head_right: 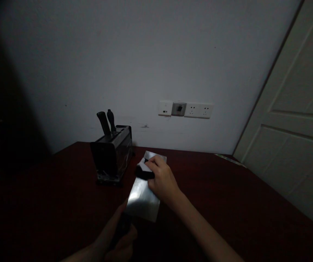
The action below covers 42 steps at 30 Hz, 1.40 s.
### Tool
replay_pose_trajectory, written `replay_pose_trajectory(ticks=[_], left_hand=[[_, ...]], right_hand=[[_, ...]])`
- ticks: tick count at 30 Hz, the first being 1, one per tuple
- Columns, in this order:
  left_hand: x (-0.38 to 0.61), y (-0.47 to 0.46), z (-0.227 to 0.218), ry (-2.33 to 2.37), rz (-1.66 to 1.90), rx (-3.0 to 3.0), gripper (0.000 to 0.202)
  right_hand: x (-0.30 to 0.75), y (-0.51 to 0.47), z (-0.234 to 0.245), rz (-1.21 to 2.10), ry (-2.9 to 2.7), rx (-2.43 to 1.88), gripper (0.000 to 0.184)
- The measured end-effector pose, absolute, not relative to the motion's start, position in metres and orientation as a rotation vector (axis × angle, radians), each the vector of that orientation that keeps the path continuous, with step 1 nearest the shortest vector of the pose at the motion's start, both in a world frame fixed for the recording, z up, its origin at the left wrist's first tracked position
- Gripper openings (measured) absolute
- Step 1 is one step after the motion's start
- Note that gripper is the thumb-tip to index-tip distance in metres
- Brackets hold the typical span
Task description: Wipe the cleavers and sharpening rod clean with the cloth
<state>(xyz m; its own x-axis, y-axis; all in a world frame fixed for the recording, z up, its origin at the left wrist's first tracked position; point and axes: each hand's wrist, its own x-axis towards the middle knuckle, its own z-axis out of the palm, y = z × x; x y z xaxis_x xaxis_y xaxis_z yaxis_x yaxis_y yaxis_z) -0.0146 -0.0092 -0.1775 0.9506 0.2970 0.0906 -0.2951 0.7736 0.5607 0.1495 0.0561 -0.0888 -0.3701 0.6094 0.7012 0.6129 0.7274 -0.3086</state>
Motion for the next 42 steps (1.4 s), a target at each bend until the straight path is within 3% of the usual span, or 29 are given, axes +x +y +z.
replay_pose_trajectory(ticks=[4, 10, 22, 34, 42], left_hand=[[-0.015, -0.004, -0.19, -0.026, 0.363, 0.588, 0.062], [-0.016, -0.003, -0.199, -0.007, 0.407, 0.597, 0.061], [-0.006, -0.013, -0.194, -0.128, 0.383, 0.632, 0.068], [-0.008, -0.017, -0.209, -0.067, 0.372, 0.596, 0.063], [-0.012, -0.027, -0.178, 0.002, 0.414, 0.542, 0.063]], right_hand=[[0.134, 0.028, -0.103, 0.11, -2.225, -0.921, 0.034], [0.13, 0.006, -0.114, 0.185, -2.335, -0.746, 0.047], [0.141, 0.071, -0.052, -0.128, -2.117, -1.01, 0.038], [0.126, -0.017, -0.104, 0.154, -2.322, -0.854, 0.036], [0.145, 0.015, -0.07, -0.057, -2.24, -0.957, 0.047]])
